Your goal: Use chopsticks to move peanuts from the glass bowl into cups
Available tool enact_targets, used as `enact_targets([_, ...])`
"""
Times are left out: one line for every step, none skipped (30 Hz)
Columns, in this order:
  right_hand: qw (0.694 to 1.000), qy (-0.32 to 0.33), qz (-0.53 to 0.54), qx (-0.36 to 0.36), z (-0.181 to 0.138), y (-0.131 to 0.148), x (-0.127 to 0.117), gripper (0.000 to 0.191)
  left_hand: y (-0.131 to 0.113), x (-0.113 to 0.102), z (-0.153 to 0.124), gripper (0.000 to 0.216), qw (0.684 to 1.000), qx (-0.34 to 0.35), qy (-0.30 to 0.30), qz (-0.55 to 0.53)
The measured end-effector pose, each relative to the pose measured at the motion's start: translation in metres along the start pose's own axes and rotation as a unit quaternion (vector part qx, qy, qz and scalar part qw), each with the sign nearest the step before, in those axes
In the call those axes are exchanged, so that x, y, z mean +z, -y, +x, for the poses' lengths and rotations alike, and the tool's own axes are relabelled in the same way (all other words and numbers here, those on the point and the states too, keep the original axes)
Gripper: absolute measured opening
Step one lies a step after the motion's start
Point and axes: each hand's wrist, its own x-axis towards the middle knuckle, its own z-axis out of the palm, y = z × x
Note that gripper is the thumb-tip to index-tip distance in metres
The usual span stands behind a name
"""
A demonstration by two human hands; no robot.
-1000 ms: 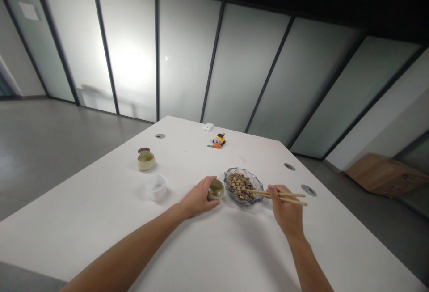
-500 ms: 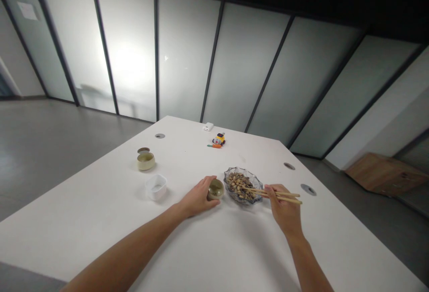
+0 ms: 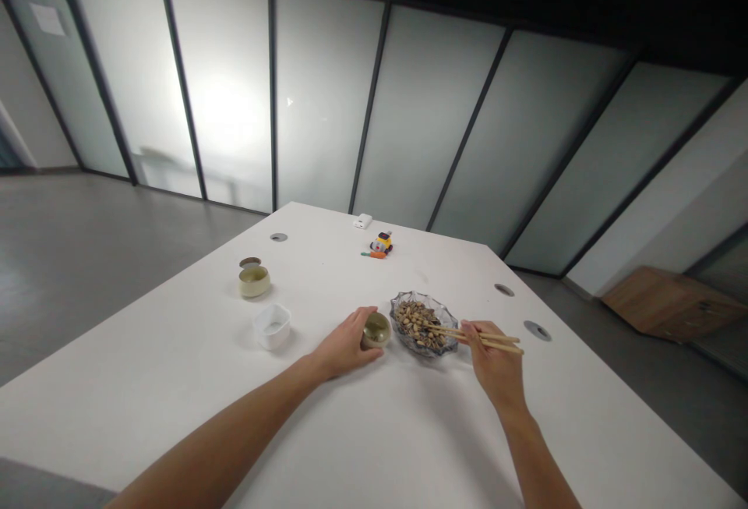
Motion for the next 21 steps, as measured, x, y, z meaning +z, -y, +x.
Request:
enact_targets([1.000, -0.002, 0.004, 0.005, 0.000, 0.001, 0.000, 0.055, 0.000, 0.000, 0.000, 0.079, 1.000, -0.002, 0.002, 0.002])
enact_targets([1.000, -0.007, 0.008, 0.010, 0.000, 0.001, 0.000, 0.055, -0.001, 0.000, 0.000, 0.079, 1.000, -0.004, 0.003, 0.003])
enact_targets([1.000, -0.013, 0.013, 0.018, 0.000, 0.001, 0.000, 0.055, -0.001, 0.000, 0.000, 0.079, 1.000, -0.004, 0.003, 0.002])
enact_targets([0.999, -0.020, 0.021, 0.028, 0.000, 0.001, 0.000, 0.056, -0.001, -0.001, 0.000, 0.079, 1.000, -0.004, 0.002, 0.000])
enact_targets([0.998, -0.028, 0.030, 0.043, 0.000, 0.002, 0.000, 0.056, -0.001, -0.001, -0.001, 0.079, 1.000, -0.003, 0.001, -0.003])
enact_targets([0.997, -0.036, 0.043, 0.061, 0.000, 0.002, 0.000, 0.056, -0.001, -0.001, -0.001, 0.079, 1.000, -0.002, -0.001, -0.005])
enact_targets([0.994, -0.044, 0.059, 0.082, -0.001, 0.002, 0.000, 0.057, 0.000, -0.001, -0.001, 0.078, 1.000, -0.003, -0.002, -0.006])
enact_targets([0.990, -0.053, 0.080, 0.103, -0.001, 0.003, 0.000, 0.057, 0.000, -0.001, -0.002, 0.078, 1.000, -0.004, -0.002, -0.006])
enact_targets([0.985, -0.062, 0.106, 0.121, -0.001, 0.004, 0.001, 0.057, 0.001, -0.001, -0.002, 0.078, 1.000, -0.006, -0.002, -0.005])
enact_targets([0.979, -0.072, 0.136, 0.135, -0.001, 0.005, 0.002, 0.056, 0.001, -0.001, -0.002, 0.079, 1.000, -0.007, -0.001, -0.004])
enact_targets([0.972, -0.082, 0.168, 0.144, -0.001, 0.007, 0.004, 0.055, 0.001, -0.001, -0.002, 0.079, 1.000, -0.008, -0.001, -0.004])
enact_targets([0.964, -0.090, 0.200, 0.149, -0.002, 0.010, 0.006, 0.054, 0.001, -0.001, -0.002, 0.079, 1.000, -0.009, -0.001, -0.004])
enact_targets([0.957, -0.094, 0.230, 0.150, -0.003, 0.012, 0.009, 0.052, 0.000, -0.002, -0.002, 0.079, 1.000, -0.010, -0.001, -0.004])
enact_targets([0.951, -0.092, 0.253, 0.150, -0.005, 0.015, 0.012, 0.050, -0.001, -0.002, -0.002, 0.079, 1.000, -0.010, -0.001, -0.004])
enact_targets([0.948, -0.083, 0.269, 0.148, -0.006, 0.017, 0.015, 0.048, -0.002, -0.002, -0.002, 0.079, 1.000, -0.011, -0.001, -0.002])
enact_targets([0.948, -0.067, 0.276, 0.145, -0.008, 0.020, 0.018, 0.047, -0.003, -0.002, -0.002, 0.079, 1.000, -0.011, -0.001, -0.001])
enact_targets([0.950, -0.048, 0.276, 0.140, -0.009, 0.022, 0.020, 0.046, -0.004, -0.003, -0.002, 0.079, 1.000, -0.011, -0.001, -0.001])
enact_targets([0.953, -0.030, 0.269, 0.135, -0.010, 0.024, 0.021, 0.046, -0.005, -0.003, -0.002, 0.079, 1.000, -0.010, -0.002, -0.002])
enact_targets([0.957, -0.019, 0.259, 0.129, -0.011, 0.025, 0.022, 0.047, -0.005, -0.003, -0.002, 0.079, 1.000, -0.008, -0.004, -0.004])
enact_targets([0.961, -0.019, 0.246, 0.124, -0.011, 0.026, 0.021, 0.048, -0.005, -0.003, -0.002, 0.080, 1.000, -0.007, -0.005, -0.006])
enact_targets([0.966, -0.028, 0.227, 0.118, -0.011, 0.027, 0.020, 0.049, -0.005, -0.003, -0.002, 0.080, 1.000, -0.005, -0.006, -0.008])
